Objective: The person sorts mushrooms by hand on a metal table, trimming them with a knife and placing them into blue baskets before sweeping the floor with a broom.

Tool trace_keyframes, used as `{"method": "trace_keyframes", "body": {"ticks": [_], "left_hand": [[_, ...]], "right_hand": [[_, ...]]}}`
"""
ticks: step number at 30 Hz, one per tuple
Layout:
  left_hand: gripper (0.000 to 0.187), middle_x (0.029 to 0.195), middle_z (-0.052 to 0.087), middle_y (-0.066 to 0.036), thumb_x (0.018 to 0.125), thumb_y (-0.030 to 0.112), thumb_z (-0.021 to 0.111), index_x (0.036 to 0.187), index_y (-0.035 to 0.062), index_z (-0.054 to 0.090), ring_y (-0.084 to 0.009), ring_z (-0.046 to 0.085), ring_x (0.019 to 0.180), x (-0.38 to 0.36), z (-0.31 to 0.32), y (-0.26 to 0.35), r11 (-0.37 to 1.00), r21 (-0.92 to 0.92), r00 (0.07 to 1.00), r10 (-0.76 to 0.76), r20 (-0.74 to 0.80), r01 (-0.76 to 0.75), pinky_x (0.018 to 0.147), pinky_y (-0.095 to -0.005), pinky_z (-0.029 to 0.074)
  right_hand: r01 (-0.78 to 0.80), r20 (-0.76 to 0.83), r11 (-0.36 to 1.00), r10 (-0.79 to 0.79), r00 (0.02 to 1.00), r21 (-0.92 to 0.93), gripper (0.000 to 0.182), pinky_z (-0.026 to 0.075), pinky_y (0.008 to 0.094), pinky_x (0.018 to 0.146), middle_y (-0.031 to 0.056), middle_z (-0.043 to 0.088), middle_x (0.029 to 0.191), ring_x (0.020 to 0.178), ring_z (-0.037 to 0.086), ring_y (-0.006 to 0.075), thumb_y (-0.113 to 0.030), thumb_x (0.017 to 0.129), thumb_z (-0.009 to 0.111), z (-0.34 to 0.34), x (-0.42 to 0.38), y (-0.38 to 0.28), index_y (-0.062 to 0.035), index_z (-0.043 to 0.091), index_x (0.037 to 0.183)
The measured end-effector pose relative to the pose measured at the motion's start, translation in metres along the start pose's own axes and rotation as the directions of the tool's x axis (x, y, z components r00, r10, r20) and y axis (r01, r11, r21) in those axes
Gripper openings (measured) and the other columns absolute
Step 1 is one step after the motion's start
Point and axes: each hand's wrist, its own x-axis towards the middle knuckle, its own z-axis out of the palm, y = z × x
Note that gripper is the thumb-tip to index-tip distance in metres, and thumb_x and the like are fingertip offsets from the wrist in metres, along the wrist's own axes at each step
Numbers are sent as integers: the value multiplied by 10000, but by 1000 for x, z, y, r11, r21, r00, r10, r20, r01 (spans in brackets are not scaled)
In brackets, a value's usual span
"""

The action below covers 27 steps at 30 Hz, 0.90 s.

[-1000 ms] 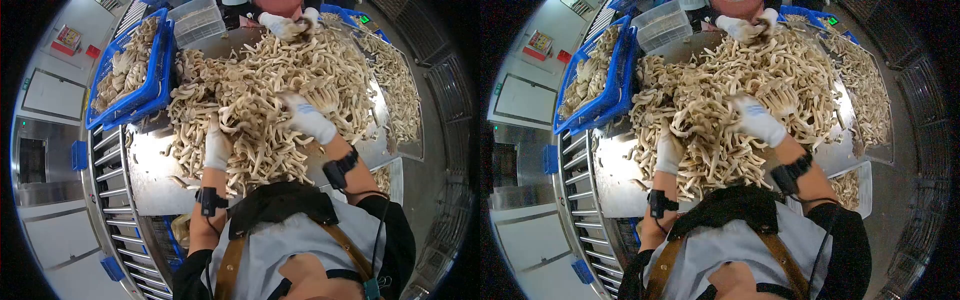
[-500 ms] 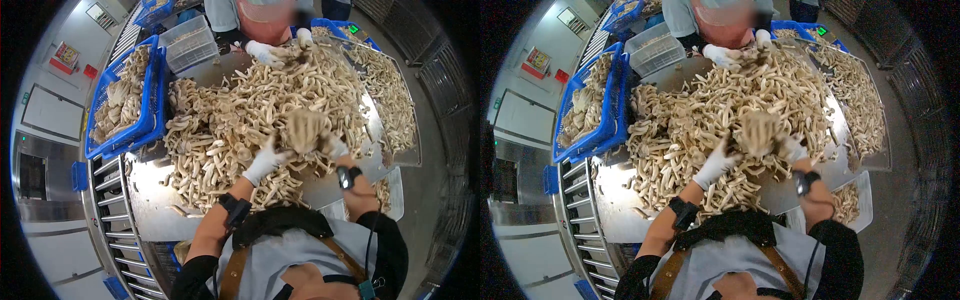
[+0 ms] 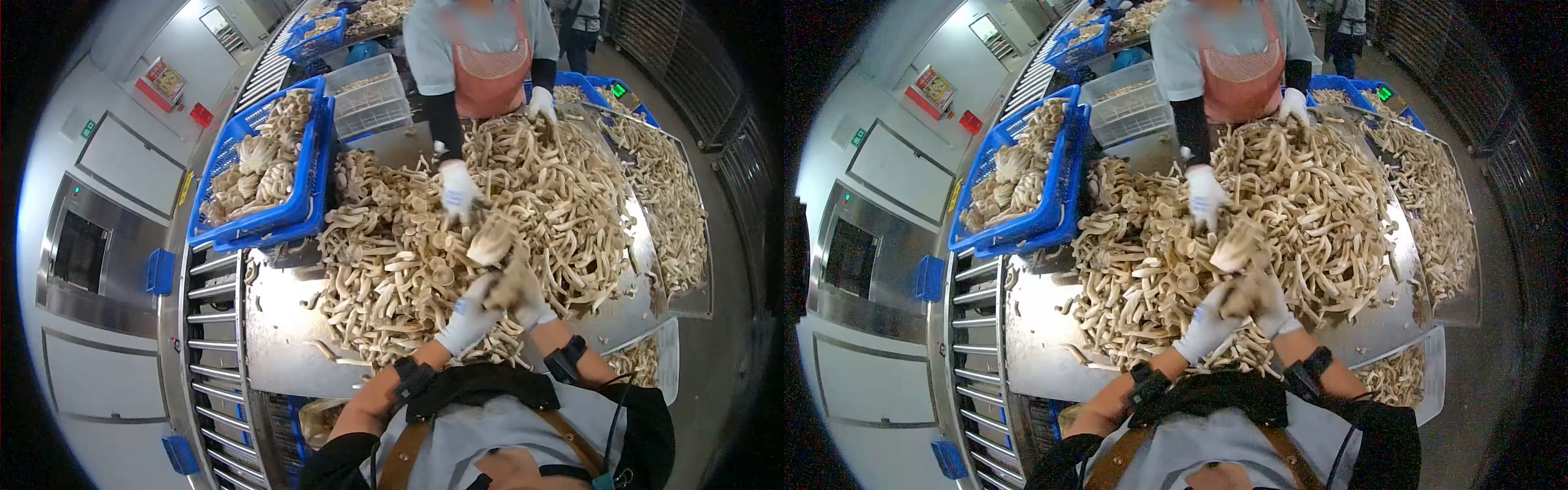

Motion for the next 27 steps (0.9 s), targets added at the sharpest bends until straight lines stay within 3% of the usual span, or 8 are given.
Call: {"method": "trace_keyframes", "body": {"ticks": [1, 2, 5, 10, 13, 18, 22, 27], "left_hand": [[462, 1128, 619, -99, 818, 86, 683, 1223, -35, 497, -175, 591, 1015, -1, 5, -19, 928, -333, 978, -198, -61, 167, 884, -306, 472], [423, 1102, 622, -73, 839, 84, 666, 1216, -28, 507, -156, 587, 983, -1, 2, -13, 875, -447, 960, -260, -108, 187, 865, -298, 474], [356, 1071, 621, -45, 869, 86, 643, 1196, -8, 535, -134, 576, 929, -10, -1, -12, 695, -701, 927, -350, -137, 159, 821, -288, 477], [208, 1028, 622, -10, 884, 103, 628, 1080, 35, 613, -114, 568, 888, -29, -19, -20, 767, -606, 947, -313, -66, 211, 778, -271, 466], [221, 952, 613, -30, 879, 155, 646, 1057, 36, 591, -145, 588, 837, -25, -20, -21, 562, -824, 901, -390, -188, 72, 735, -284, 504], [190, 962, 647, -100, 913, 119, 547, 1059, 10, 601, -173, 615, 853, -39, -43, -32, 994, -63, 994, -96, -54, 93, 738, -291, 508], [287, 1142, 604, -139, 948, 93, 502, 1216, -5, 535, -200, 598, 948, -32, -65, -12, 752, -634, 915, -367, -171, 183, 840, -319, 467], [286, 1034, 613, -49, 898, 230, 639, 1103, 35, 595, -127, 556, 920, -38, -51, -9, 853, -480, 962, -267, -66, 203, 827, -296, 464]], "right_hand": [[71, -422, 942, -213, 881, -329, 524, 382, 403, 1046, 89, 533, 1297, 1191, 509, 237, -421, 967, 436, 22, 4, 2, -96, 419, 1378], [244, -24, 642, -379, 925, -727, 498, 354, 336, 1072, 123, 478, 1340, 1268, 433, 225, -304, 967, 481, 60, 2, 5, -69, 391, 1396], [-234, -446, 681, -151, 882, -694, 365, 449, 345, 981, 136, 564, 1209, 1157, 529, 238, -54, 896, 523, 73, -3, -10, -15, 496, 1259], [-132, -203, 561, -67, 977, -817, 277, 496, 294, 845, 82, 608, 1048, 965, 584, 148, -50, 932, 511, 106, -3, -11, 27, 521, 1197], [-4, -367, 890, -185, 912, -456, 364, 456, 253, 857, 57, 598, 1080, 945, 543, 109, -107, 920, 588, 82, -1, 3, 26, 494, 1246], [-205, -235, 757, 69, 969, -620, 197, 504, 283, 764, 26, 625, 1014, 851, 592, 129, -71, 908, 598, 105, -5, 12, -3, 574, 1092], [-61, -260, 785, -130, 957, -616, 147, 477, 252, 749, -1, 620, 954, 821, 569, 108, -96, 925, 578, 112, -8, 12, -12, 596, 1044], [-89, -178, 686, -60, 982, -722, 172, 465, 264, 793, 14, 610, 1012, 877, 569, 123, -68, 933, 508, 109, -6, 15, -12, 580, 1080]]}}
